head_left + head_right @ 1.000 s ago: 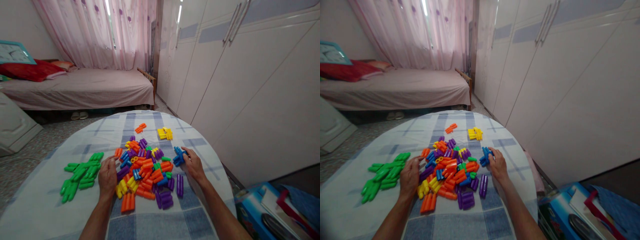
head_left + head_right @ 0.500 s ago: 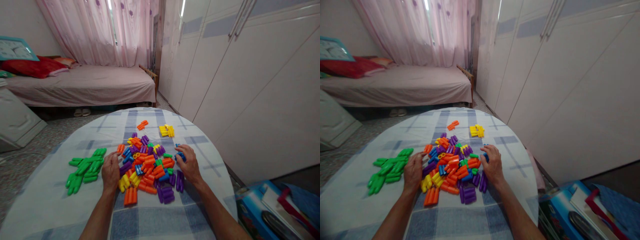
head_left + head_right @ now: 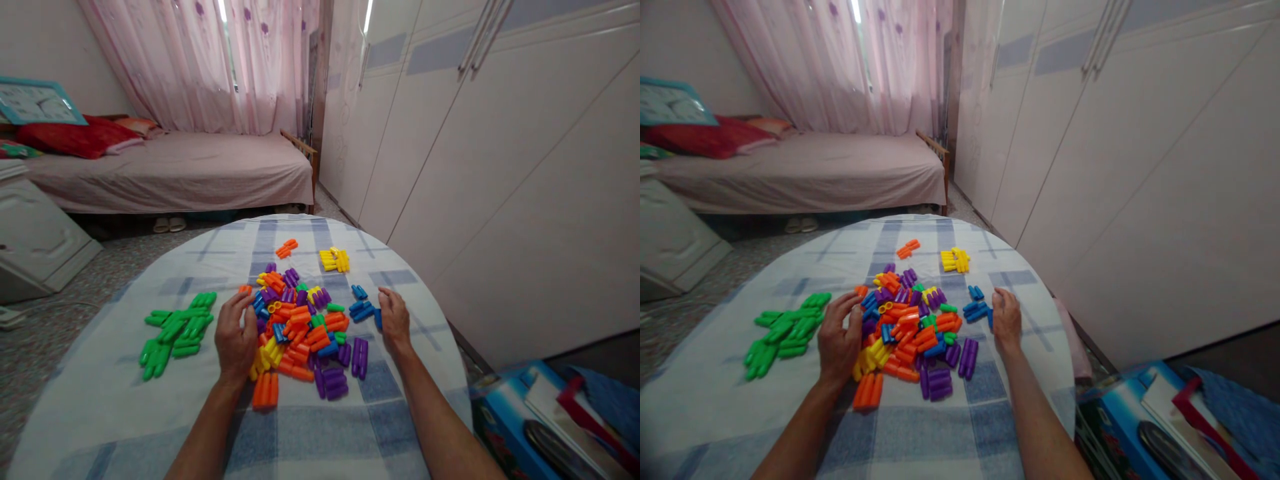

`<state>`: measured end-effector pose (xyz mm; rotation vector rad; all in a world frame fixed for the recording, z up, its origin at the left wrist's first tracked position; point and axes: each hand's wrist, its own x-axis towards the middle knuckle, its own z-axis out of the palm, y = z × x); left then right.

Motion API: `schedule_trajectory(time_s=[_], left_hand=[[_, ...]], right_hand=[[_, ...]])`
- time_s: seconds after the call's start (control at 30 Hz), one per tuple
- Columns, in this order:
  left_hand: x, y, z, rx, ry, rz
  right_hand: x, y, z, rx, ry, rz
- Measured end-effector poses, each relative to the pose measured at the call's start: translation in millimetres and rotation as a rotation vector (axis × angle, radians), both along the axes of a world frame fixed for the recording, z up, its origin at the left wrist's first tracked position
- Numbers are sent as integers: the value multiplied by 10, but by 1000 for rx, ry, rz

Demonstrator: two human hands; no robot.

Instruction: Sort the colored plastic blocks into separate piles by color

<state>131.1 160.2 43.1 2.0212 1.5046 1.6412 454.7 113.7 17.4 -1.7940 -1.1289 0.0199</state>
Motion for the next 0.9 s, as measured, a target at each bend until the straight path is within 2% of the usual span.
schedule_trajectory(time_s=[0.1, 0.23, 0.37, 0.47, 0.57, 0.67, 0.73, 0.83, 0.9], left_hand=[[237, -130, 249, 30, 139, -120], [644, -129, 495, -37, 424, -373], [995, 35, 491, -119, 743, -555], [1155, 118, 417, -165, 885, -563], [1214, 119, 413, -169, 914, -528], [1090, 103, 519, -110, 822, -461], [843, 125, 613, -41, 722, -364], [240, 221, 675, 38, 650, -106], [-228, 303, 624, 19, 661, 105]], right_hand=[[-87, 50, -23, -61, 84, 63], [-254, 104, 2, -92, 136, 103], [-293, 101, 17, -101, 151, 80], [-281, 82, 25, -106, 143, 90], [-275, 75, 27, -111, 123, 89], [-275, 75, 18, -118, 119, 81], [-275, 75, 8, -112, 122, 80], [-272, 76, -3, -101, 115, 89], [-268, 80, -8, -100, 108, 84]])
